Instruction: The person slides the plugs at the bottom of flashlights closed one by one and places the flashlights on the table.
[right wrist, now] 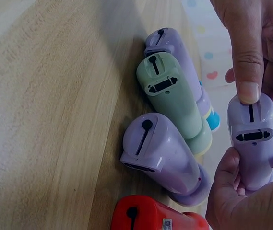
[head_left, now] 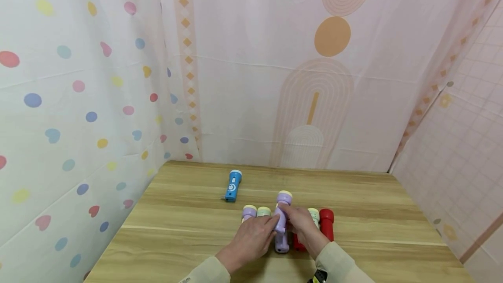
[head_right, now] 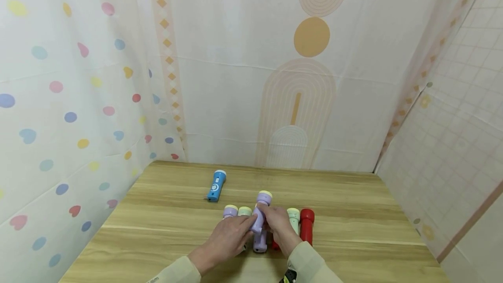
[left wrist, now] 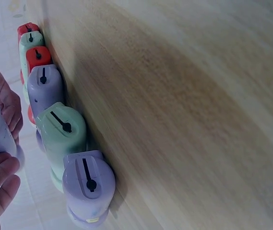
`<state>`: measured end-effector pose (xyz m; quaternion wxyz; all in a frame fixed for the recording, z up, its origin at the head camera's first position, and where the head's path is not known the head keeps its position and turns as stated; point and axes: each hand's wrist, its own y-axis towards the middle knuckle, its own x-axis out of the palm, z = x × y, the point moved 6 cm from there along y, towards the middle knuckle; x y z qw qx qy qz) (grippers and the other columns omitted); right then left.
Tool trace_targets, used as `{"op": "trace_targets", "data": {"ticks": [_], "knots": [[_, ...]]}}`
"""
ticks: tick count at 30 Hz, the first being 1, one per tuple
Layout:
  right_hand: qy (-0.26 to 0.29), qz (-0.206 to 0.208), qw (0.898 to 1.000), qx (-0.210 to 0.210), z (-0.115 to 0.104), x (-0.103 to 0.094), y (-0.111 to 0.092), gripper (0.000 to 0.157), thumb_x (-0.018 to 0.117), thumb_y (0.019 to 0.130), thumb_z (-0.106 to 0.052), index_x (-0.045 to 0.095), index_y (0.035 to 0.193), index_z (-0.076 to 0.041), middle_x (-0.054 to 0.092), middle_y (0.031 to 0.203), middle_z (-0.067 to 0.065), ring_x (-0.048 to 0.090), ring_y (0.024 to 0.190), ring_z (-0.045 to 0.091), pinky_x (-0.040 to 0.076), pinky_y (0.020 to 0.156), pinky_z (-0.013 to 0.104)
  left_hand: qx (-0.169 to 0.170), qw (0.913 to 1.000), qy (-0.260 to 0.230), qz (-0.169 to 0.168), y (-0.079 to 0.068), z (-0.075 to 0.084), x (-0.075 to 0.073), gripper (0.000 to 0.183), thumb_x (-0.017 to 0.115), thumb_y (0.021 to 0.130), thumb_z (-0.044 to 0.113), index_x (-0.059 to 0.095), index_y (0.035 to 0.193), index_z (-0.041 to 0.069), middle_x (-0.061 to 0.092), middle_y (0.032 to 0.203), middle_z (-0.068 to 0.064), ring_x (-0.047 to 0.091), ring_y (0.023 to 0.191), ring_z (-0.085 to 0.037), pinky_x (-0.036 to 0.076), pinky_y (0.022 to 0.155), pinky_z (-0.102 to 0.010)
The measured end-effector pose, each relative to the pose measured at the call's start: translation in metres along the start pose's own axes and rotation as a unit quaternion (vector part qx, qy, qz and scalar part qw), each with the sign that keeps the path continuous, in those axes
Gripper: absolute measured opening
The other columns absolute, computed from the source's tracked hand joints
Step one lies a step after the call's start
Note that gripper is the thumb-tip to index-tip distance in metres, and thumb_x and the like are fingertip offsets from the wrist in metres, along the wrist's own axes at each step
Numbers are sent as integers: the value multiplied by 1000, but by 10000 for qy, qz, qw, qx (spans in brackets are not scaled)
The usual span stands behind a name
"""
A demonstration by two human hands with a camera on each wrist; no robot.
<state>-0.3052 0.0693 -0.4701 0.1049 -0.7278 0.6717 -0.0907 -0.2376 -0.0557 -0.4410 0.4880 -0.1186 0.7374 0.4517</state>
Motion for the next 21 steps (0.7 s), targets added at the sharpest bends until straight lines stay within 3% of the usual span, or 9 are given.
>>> {"op": "trace_targets", "data": {"ticks": [14,21], "knots": [[-195,-61,9997,-105,0,-3,0,45,65,95,-28,62,108,15,69,85,7,64,75,15,55,72,33,-18,9998,-169,-63,0,-2,0,46,75,88,31,64,126,9,68,104,-1,65,93,-15,52,76,-32],[-158,-69,9998,-140,-2,-10,2,52,64,96,-28,58,115,20,71,95,15,67,85,21,56,80,39,-297,9985,-202,-418,-2,-8,3,48,77,86,31,64,127,8,68,109,-3,66,96,-17,54,78,-33]]}}
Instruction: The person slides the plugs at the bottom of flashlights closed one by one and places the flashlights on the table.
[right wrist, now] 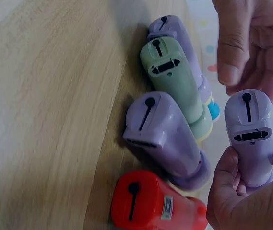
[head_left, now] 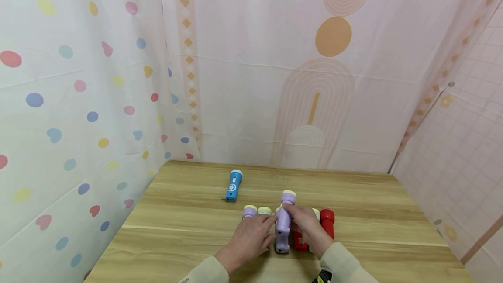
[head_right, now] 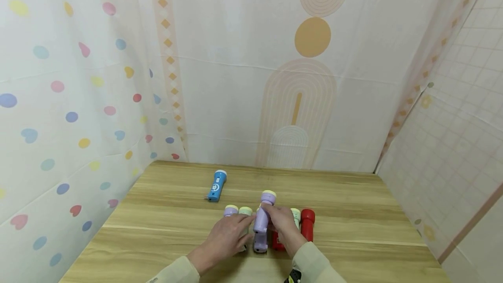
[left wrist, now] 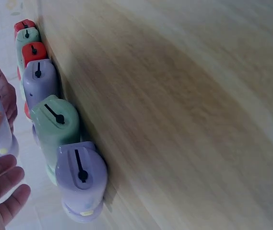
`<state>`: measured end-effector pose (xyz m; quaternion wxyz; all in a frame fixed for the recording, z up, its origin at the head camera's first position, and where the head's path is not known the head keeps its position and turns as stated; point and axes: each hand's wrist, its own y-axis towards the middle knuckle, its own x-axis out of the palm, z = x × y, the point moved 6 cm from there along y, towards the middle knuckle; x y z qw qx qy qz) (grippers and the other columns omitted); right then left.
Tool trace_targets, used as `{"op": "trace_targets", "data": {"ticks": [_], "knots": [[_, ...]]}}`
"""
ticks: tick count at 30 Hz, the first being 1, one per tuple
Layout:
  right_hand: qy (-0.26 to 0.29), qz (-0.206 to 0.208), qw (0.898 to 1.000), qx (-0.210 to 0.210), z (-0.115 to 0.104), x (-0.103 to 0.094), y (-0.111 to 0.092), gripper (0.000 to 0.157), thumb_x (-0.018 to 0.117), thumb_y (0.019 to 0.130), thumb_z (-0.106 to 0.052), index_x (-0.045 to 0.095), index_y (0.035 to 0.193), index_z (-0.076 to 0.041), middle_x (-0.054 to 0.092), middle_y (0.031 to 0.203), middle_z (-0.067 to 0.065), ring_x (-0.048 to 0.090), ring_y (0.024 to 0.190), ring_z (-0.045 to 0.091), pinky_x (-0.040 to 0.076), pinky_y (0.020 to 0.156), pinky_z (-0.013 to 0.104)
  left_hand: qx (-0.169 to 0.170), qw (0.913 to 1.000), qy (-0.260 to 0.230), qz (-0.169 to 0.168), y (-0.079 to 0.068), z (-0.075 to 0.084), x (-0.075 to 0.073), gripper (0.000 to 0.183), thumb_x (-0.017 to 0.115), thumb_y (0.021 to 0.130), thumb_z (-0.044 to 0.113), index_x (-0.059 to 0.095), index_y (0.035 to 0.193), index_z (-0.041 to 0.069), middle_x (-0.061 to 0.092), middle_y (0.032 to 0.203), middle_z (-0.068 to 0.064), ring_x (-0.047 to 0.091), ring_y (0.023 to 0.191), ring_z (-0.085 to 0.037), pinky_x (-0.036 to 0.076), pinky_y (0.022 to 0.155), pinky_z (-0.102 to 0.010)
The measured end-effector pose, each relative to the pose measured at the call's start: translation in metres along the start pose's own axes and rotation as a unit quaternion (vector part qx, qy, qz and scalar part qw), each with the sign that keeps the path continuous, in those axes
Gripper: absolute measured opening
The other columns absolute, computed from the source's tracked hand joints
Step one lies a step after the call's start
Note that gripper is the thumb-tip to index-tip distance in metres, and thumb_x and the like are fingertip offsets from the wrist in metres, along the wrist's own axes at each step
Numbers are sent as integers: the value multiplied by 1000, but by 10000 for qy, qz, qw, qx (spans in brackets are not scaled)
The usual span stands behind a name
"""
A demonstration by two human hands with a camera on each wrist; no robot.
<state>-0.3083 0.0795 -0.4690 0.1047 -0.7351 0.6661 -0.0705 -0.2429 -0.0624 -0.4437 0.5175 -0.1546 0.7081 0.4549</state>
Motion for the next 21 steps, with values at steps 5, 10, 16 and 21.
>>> {"op": "trace_targets", "data": {"ticks": [5,10,16,21], "knots": [[9,53,10000,-2,-3,-7,-1,53,64,96,-27,55,117,21,69,98,17,67,88,23,55,83,43,-371,9990,156,-168,-3,-7,4,43,77,85,34,68,120,11,67,105,-5,65,93,-20,53,76,-35],[-94,79,9999,26,-5,-12,-3,56,64,96,-29,53,120,20,67,104,21,67,92,26,55,84,45,-701,9965,348,-306,-6,-12,8,39,77,83,41,71,111,13,65,97,-5,62,85,-21,52,71,-35],[-115,190,9997,75,-6,-17,-3,57,65,96,-29,52,121,20,65,108,23,66,92,25,55,85,44,-811,9951,392,-407,-9,-14,10,33,77,83,43,71,101,15,58,86,-3,56,77,-19,48,63,-33],[-33,224,9997,41,-6,-22,-3,54,65,95,-28,53,120,19,65,105,20,65,88,22,55,82,42,-901,9933,365,-633,-10,-14,11,30,76,84,43,71,97,16,58,87,-4,55,78,-20,46,58,-33]]}}
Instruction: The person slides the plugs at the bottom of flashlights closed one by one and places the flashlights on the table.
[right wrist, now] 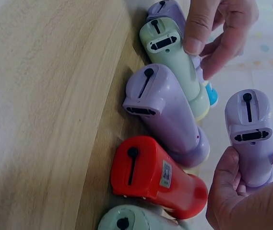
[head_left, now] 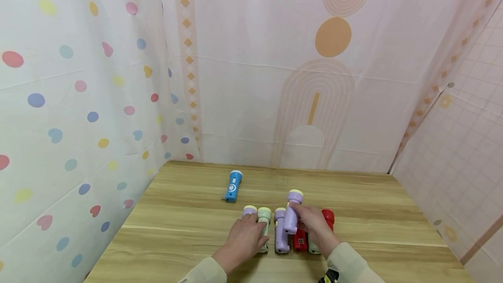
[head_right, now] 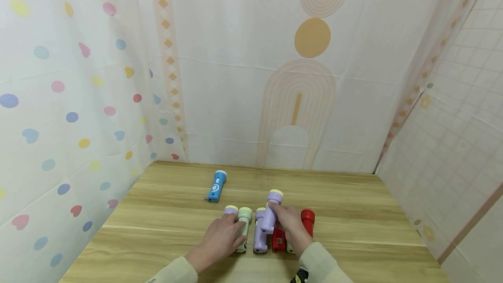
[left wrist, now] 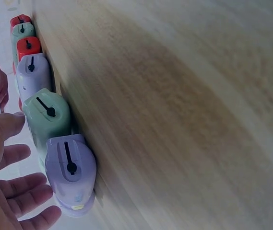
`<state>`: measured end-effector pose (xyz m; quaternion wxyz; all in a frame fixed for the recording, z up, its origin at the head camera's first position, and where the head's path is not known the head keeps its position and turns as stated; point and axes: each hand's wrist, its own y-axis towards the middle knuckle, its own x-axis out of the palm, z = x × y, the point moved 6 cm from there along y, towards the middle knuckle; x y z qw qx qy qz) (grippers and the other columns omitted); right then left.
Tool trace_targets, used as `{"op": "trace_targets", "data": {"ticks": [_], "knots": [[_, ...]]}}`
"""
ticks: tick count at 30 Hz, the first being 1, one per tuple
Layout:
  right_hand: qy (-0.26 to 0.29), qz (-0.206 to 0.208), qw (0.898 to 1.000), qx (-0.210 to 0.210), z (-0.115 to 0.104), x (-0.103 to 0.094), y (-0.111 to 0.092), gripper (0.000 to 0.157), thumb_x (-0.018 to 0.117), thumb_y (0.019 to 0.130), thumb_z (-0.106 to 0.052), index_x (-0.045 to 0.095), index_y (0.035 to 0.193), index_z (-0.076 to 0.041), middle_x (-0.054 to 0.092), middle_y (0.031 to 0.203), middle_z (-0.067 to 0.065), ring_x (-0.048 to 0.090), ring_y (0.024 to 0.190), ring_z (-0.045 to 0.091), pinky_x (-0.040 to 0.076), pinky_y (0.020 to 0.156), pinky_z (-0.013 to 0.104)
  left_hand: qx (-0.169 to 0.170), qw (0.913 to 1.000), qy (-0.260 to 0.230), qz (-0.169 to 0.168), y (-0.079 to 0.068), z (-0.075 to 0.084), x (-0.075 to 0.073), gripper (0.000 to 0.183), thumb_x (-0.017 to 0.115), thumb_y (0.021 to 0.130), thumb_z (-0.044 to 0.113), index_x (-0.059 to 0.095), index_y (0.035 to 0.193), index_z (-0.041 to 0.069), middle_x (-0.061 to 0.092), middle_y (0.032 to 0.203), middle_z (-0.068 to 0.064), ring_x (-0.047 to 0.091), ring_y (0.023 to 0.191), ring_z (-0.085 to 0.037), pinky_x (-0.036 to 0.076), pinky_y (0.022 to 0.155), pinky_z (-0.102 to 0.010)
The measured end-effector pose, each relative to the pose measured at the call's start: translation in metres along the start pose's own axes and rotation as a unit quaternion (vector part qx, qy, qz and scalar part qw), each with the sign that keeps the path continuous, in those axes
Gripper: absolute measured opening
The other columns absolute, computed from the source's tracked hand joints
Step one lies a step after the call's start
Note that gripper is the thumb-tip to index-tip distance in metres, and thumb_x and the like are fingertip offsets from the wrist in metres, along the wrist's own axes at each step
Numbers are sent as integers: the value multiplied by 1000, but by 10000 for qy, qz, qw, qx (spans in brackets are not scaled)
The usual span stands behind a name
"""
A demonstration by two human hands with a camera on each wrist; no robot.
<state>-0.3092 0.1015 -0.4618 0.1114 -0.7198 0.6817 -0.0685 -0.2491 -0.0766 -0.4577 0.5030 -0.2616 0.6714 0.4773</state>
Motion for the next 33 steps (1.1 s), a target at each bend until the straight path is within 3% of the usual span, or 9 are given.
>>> {"op": "trace_targets", "data": {"ticks": [5,10,16,22,33], "knots": [[55,47,10000,-34,-1,-7,0,54,65,96,-27,53,120,19,64,105,20,64,86,21,55,81,40,-88,9996,-3,-269,-1,0,2,28,74,85,43,71,95,17,58,87,-4,55,81,-20,45,57,-33],[64,173,9998,-6,-3,-16,1,56,66,95,-28,52,121,21,64,105,21,64,84,21,55,79,38,-1,9995,37,-310,-2,0,4,25,73,87,42,71,90,17,58,87,-5,54,82,-21,45,53,-32],[-3,251,9997,52,-1,-29,3,59,63,97,-30,49,124,21,63,108,23,64,86,21,54,82,40,109,9990,63,-428,-2,1,8,26,70,90,42,72,97,18,61,91,-5,55,87,-21,48,56,-32],[-52,247,9996,84,0,-41,7,60,61,98,-30,48,125,21,63,108,24,64,88,22,54,83,41,184,9991,226,-305,-2,1,9,26,69,90,44,70,97,19,63,89,-4,56,86,-20,48,57,-32],[216,371,9990,115,2,-67,9,58,61,98,-26,45,126,21,63,101,18,61,83,19,53,74,31,258,9986,360,-280,-3,2,9,26,68,91,44,70,98,19,63,88,-3,55,86,-19,48,58,-31]]}}
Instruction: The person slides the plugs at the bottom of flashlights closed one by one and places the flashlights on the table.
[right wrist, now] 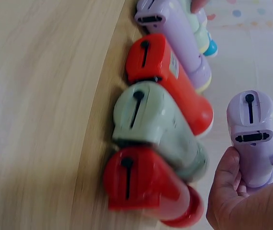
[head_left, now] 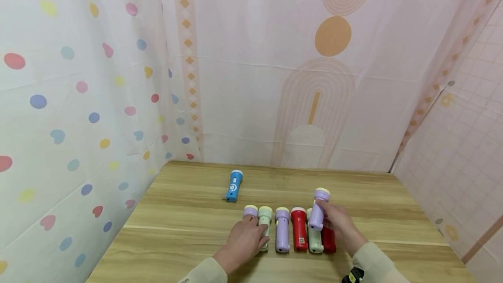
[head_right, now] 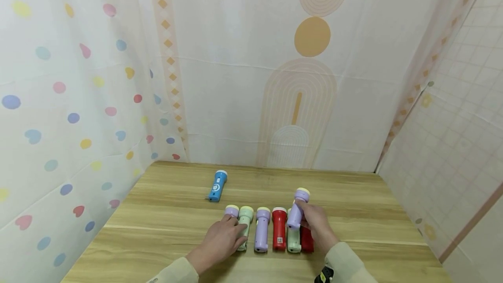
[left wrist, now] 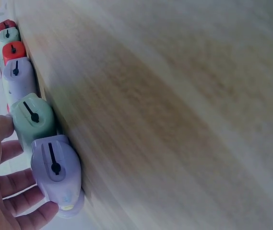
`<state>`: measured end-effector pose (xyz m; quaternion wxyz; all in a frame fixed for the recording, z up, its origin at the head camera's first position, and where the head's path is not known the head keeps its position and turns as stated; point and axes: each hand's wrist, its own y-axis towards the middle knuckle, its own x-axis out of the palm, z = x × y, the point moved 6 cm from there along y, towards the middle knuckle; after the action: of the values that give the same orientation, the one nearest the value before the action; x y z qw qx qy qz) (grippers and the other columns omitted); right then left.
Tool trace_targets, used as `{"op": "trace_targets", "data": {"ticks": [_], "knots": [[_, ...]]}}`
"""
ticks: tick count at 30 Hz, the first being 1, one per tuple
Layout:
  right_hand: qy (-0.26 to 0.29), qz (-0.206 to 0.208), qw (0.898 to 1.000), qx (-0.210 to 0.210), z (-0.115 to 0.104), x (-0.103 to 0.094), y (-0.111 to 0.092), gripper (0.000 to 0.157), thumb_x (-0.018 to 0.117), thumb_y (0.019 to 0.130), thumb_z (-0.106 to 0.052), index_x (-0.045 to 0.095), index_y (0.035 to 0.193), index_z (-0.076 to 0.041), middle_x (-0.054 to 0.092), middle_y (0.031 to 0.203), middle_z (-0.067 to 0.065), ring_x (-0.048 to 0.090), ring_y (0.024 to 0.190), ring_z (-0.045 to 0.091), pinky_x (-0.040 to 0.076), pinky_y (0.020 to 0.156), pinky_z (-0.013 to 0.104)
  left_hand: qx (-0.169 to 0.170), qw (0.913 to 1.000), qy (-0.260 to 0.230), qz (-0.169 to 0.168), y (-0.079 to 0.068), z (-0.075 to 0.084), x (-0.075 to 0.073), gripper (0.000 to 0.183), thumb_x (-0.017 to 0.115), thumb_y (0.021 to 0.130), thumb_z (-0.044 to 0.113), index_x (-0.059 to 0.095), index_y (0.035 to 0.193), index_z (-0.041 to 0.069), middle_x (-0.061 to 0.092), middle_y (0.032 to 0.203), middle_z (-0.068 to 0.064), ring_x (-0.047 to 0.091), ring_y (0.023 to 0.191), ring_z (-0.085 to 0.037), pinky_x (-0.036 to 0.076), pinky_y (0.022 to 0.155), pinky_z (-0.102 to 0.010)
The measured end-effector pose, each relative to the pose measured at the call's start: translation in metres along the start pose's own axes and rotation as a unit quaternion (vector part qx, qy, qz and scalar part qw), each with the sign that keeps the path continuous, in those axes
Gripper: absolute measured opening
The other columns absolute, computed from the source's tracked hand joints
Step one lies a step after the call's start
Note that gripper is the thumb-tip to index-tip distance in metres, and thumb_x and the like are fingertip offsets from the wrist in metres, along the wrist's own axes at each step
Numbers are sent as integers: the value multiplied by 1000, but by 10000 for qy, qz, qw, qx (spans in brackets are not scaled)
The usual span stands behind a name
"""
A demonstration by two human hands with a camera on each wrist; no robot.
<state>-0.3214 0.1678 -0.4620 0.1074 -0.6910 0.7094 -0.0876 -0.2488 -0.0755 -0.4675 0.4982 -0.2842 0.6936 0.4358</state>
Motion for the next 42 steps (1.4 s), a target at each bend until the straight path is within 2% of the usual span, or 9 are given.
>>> {"op": "trace_targets", "data": {"ticks": [4,12,23,32,37,42], "knots": [[-126,-22,9999,20,1,-10,1,61,59,99,-28,43,129,22,62,107,20,61,87,20,53,77,33,-3,10000,-25,-6,0,0,-1,26,68,91,44,70,98,19,63,88,-3,55,87,-19,48,59,-31],[-313,78,9995,8,0,-29,4,63,61,98,-31,44,127,23,65,100,16,62,81,15,53,75,31,-11,10000,19,-60,0,1,-1,26,67,92,44,71,100,19,63,88,-2,56,87,-19,49,60,-31],[-584,136,9982,-6,0,-51,4,68,57,100,-32,38,131,25,59,114,28,63,85,18,54,76,34,12,10000,-25,-59,0,1,-2,25,68,92,44,70,97,19,62,87,-2,55,86,-18,49,59,-31],[-635,261,9976,-3,1,-64,6,65,59,99,-29,41,128,25,62,106,25,62,81,16,55,71,33,-15,9999,6,-109,0,1,-2,27,67,92,45,71,100,20,63,88,-2,56,87,-18,49,59,-30],[-858,353,9957,3,5,-71,7,63,58,99,-28,42,127,26,62,107,28,63,81,18,56,71,34,-25,9999,23,-132,0,1,-1,27,67,92,45,71,100,20,63,89,-2,56,88,-18,50,59,-30],[-1052,410,9936,-53,8,-76,7,58,58,99,-25,45,123,26,63,101,25,63,79,17,56,71,35,-34,9998,23,-173,0,1,-1,28,67,92,45,71,102,20,63,90,-2,56,88,-18,50,60,-30]]}}
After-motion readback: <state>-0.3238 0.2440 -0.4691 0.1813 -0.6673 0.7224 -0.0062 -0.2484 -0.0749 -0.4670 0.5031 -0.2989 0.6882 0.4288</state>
